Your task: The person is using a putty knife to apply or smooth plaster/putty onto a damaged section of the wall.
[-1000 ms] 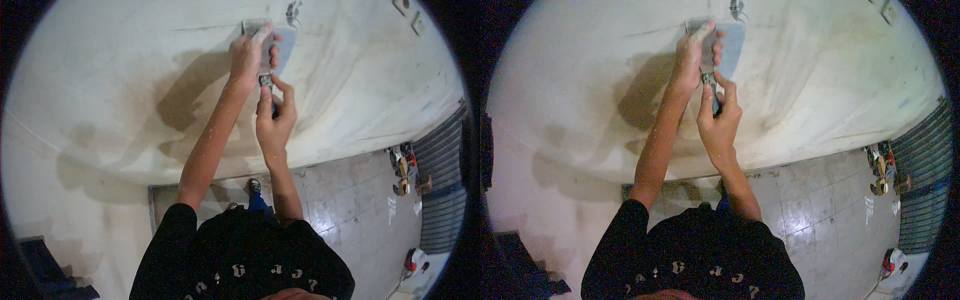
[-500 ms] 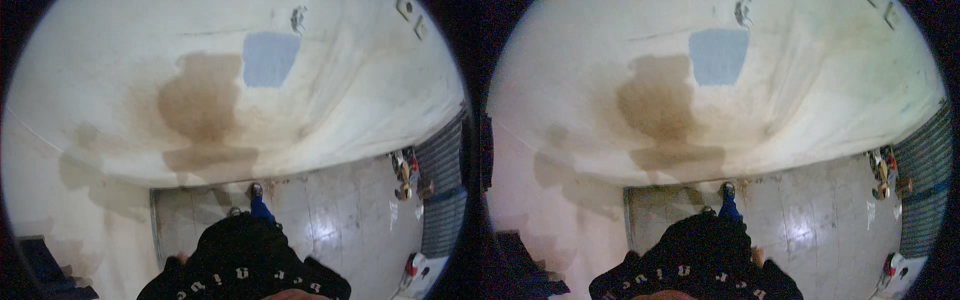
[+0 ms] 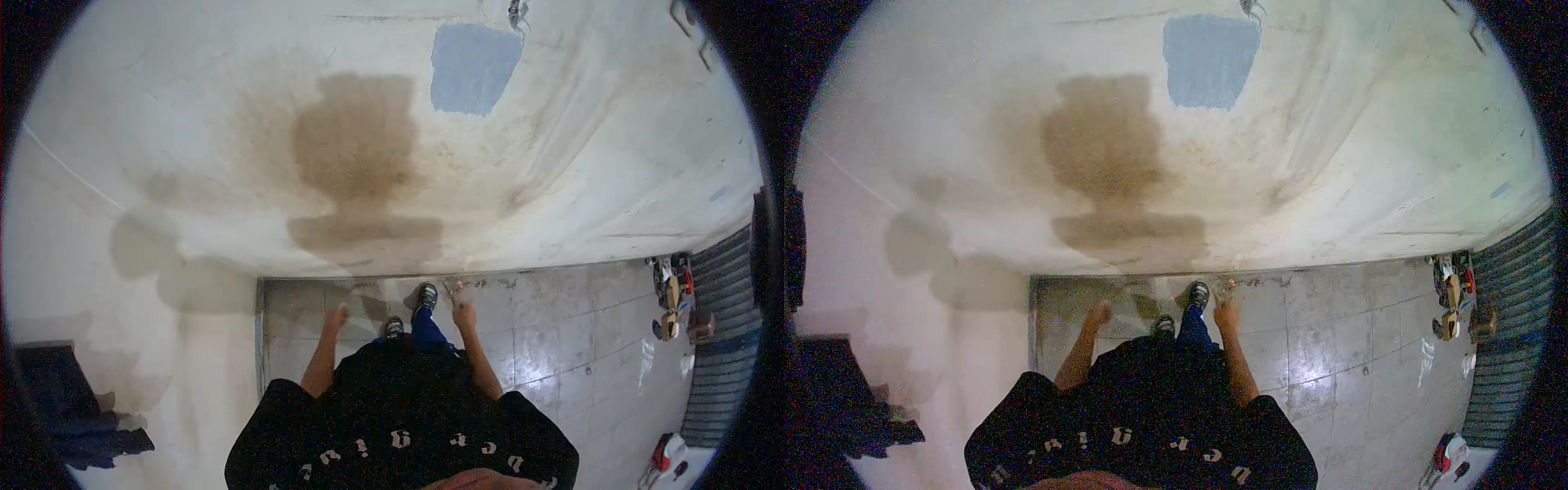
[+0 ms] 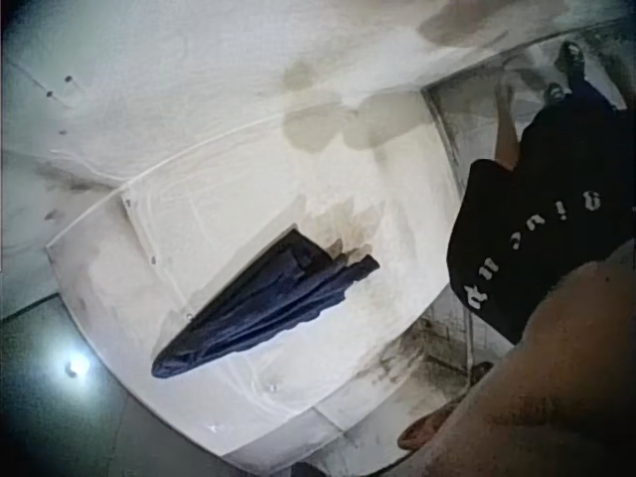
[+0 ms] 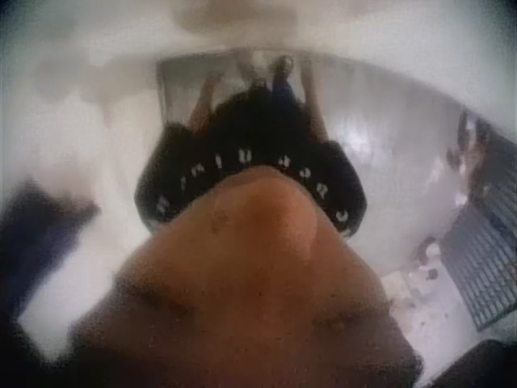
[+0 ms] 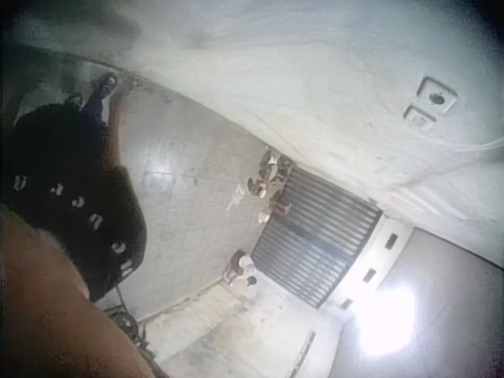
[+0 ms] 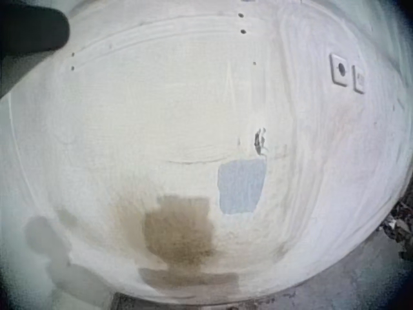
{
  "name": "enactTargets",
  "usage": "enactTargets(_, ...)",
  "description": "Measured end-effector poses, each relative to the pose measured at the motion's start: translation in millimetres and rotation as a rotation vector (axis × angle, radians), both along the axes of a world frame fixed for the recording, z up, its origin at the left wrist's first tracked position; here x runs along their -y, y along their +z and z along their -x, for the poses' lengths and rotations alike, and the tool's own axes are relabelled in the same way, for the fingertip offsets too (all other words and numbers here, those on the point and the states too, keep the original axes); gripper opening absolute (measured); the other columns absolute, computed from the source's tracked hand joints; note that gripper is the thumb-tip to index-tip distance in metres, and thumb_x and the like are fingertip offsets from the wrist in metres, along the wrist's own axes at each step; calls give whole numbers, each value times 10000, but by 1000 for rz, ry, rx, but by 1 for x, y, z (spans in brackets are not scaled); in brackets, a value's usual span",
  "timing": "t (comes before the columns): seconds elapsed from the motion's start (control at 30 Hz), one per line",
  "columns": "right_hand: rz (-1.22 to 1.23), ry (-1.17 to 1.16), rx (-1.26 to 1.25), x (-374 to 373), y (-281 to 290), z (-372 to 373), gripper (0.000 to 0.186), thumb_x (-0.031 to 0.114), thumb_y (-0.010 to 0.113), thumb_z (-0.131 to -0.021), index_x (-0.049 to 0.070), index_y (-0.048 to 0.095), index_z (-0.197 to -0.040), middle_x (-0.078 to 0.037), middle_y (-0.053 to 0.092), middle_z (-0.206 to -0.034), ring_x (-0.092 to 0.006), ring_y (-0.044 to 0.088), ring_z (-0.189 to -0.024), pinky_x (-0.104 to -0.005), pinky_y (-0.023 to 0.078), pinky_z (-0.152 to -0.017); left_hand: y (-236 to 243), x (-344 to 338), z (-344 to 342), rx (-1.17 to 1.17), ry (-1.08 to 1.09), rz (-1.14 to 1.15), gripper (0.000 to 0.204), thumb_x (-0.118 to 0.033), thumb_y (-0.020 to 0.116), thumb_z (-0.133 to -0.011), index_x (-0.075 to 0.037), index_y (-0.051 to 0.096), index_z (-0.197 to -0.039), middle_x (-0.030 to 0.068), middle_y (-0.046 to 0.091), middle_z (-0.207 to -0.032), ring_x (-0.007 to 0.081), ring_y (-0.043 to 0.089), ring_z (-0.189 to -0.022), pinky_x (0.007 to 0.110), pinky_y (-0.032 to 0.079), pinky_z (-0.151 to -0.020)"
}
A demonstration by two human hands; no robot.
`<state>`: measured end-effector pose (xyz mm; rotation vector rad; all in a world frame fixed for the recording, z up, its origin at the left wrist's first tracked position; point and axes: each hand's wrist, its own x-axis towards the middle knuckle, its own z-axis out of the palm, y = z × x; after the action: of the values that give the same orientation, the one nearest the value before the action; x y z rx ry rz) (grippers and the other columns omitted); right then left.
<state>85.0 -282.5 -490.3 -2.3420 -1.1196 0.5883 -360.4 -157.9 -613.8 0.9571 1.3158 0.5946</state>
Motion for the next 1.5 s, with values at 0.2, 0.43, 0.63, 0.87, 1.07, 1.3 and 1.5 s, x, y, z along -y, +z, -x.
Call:
enactTargets(0.2,-572,140,-547,-89,194,43,311,144,719,-837,1,593,-1082,-82,655,-732,-136,617,-589,-290,466,-477,276,-88,-261,538,64,-76,510,-453,555,-911,-9,587,-1161,104,625,-1159,200,611,-1019,319,469,-852)
enactTargets(0.43,-689,116,-970,-64,305,72,327,126,665,-885,30,505,-1154,-80,635,-746,-116,574,-494,-241,410,-418,454,-59,-298,692,-34,-219,422,-375,528,-942,-5,591,-1136,120,674,-952,187,652,-781,323,510,-711)
enactTargets(0.63,-748,165,-956,-68,364,37,344,162,581,-949,57,459,-1253,-28,572,-681,-57,413,-456,-220,316,-425,524,-72,-329,838,-38,-341,372,-337,509,-957,3,601,-1074,104,660,-794,187,632,-637,306,506,-608)
enactTargets(0.87,-818,275,-747,-84,374,42,391,134,528,-966,36,452,-1337,-14,535,-680,-71,472,-615,-226,361,-546,535,-80,-336,803,48,-398,349,-360,531,-949,-30,596,-1041,87,619,-692,163,574,-502,300,470,-470)
enactTargets(1.07,-872,325,-804,-100,369,33,387,138,500,-982,47,437,-1353,1,528,-646,-41,396,-505,-201,293,-473,543,-83,-352,725,183,-483,327,-352,547,-938,-36,603,-999,40,539,-584,137,504,-415,269,408,-381)
enactTargets(1.3,-828,318,-794,-96,382,31,350,128,490,-985,7,450,-1311,4,494,-621,-54,403,-516,-212,308,-478,549,-84,-358,718,271,-439,277,-297,542,-943,-23,579,-948,34,502,-548,129,464,-369,265,370,-338)
enactTargets(1.5,-823,286,-806,-97,367,34,356,110,510,-962,16,472,-1303,-16,553,-664,-67,474,-559,-230,387,-512,542,-81,-359,678,259,-515,275,-301,548,-936,-28,583,-930,24,487,-542,119,458,-368,254,366,-340)
